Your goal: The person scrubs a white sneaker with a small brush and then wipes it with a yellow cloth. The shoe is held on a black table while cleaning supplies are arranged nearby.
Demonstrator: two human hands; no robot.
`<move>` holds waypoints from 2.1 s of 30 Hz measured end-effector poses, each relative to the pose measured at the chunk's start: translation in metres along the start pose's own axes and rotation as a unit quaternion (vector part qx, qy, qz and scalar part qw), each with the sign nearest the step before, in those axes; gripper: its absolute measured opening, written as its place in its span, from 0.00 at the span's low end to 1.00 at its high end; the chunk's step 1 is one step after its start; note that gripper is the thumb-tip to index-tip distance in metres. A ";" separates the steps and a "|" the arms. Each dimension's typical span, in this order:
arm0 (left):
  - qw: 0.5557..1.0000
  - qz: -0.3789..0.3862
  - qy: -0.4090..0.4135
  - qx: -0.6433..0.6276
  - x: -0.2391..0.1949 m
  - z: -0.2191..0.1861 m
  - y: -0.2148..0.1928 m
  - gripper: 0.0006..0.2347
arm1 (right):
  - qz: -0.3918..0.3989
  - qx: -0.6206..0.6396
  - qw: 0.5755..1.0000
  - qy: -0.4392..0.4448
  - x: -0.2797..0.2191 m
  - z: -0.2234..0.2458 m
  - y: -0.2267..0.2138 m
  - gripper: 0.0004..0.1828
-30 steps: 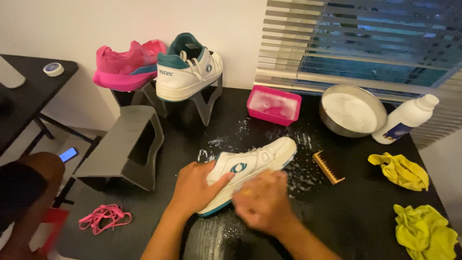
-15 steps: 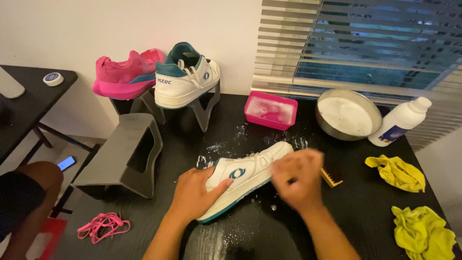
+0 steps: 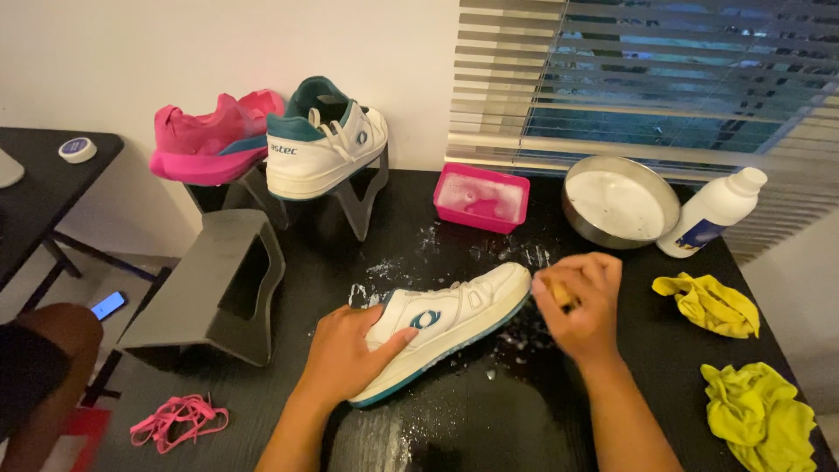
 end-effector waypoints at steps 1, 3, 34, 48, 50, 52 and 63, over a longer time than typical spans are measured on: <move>1.000 -0.002 0.002 0.000 0.000 0.000 -0.001 0.25 | -0.002 -0.001 1.000 -0.001 -0.002 0.009 -0.001 0.06; 0.999 0.016 -0.028 -0.009 -0.001 0.005 0.001 0.27 | -0.025 0.094 0.989 -0.115 -0.010 0.044 -0.008 0.04; 1.000 -0.005 -0.012 -0.004 0.003 0.003 -0.001 0.25 | 0.001 0.053 0.998 0.042 -0.001 -0.008 0.008 0.06; 0.999 0.001 -0.041 -0.005 0.000 0.000 -0.003 0.23 | -0.022 0.006 0.984 -0.174 -0.016 0.088 -0.002 0.04; 0.999 -0.005 -0.047 -0.007 -0.001 0.005 -0.003 0.24 | -0.006 0.016 0.994 -0.110 -0.013 0.070 0.008 0.03; 0.999 -0.013 -0.049 -0.015 -0.001 0.005 -0.003 0.25 | 0.011 0.021 0.999 -0.048 -0.009 0.054 0.011 0.03; 0.999 -0.023 -0.025 -0.031 -0.004 -0.004 -0.006 0.28 | -0.003 0.028 0.987 -0.160 -0.014 0.085 0.010 0.02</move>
Point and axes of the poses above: each hand's wrist, its own x-axis towards the middle knuckle, its own y-axis out of the palm, z = x × y, the point moved 8 cm from there along x, towards the middle knuckle, and after that the axes turned 12 degrees about -x, right-handed, at the moved point
